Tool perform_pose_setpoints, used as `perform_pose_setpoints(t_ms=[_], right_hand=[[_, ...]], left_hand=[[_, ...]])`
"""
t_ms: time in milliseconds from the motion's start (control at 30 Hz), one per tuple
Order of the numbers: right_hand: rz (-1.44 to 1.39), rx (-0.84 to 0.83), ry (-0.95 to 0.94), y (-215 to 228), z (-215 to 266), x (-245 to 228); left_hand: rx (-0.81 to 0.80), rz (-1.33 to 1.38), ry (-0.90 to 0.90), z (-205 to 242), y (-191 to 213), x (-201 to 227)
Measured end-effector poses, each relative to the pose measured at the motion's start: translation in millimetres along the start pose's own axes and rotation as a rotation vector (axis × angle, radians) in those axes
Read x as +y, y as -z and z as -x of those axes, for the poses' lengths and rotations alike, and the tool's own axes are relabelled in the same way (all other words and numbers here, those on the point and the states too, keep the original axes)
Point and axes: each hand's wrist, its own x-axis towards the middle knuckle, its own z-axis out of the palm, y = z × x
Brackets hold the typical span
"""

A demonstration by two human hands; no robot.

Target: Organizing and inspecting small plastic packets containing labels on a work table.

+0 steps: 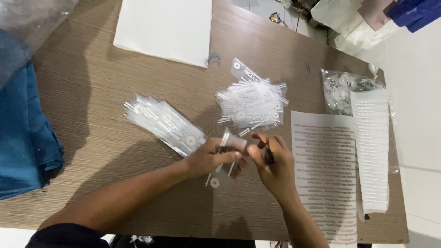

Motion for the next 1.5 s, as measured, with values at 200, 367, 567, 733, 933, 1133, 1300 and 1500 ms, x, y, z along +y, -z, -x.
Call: perform_pose_setpoints(t_ms=[200,367,567,733,933,1133,1300,1500], right_hand=[[-0.174,-0.122,-0.124,-12.9,8.9,30.1],[-0.233,-0.142,-0.3,-8.5,15.1,34.0],[-0.351,-0.21,-0.43,-6.9,16.1,33.6],[-0.571,-0.3,-0.269,10.0,9.5,30.7],[-0.354,-0.367,-0.521,-2.6,15.5,36.8],[-0.38,-0.335,-0.485,-10.8,27.9,62.4],[-0.357,-0.349,-0.428,-13.4,22.4,50.6],[-0.318,-0.318,-0.45,-14.0,21.0,39.4]], left_hand=[[-0.087,-0.108,0.025,-6.5,5.4,-17.2],[0.196,-0.106,0.044,-10.4,6.9,-14.2],[0.272,-0.222,0.056,-10.4,2.3,-13.5],[0.263,-0.261,0.037,-14.8,-1.5,-23.7],[0.282,-0.313,-0.027,-7.0,9.6,-37.7],[0.263,-0.369,-0.054,-14.6,9.7,-42.5],[0.244,-0.419,-0.004,-11.6,5.8,-33.4],[0.236,-0.444,-0.001,-12.7,7.3,-34.2]])
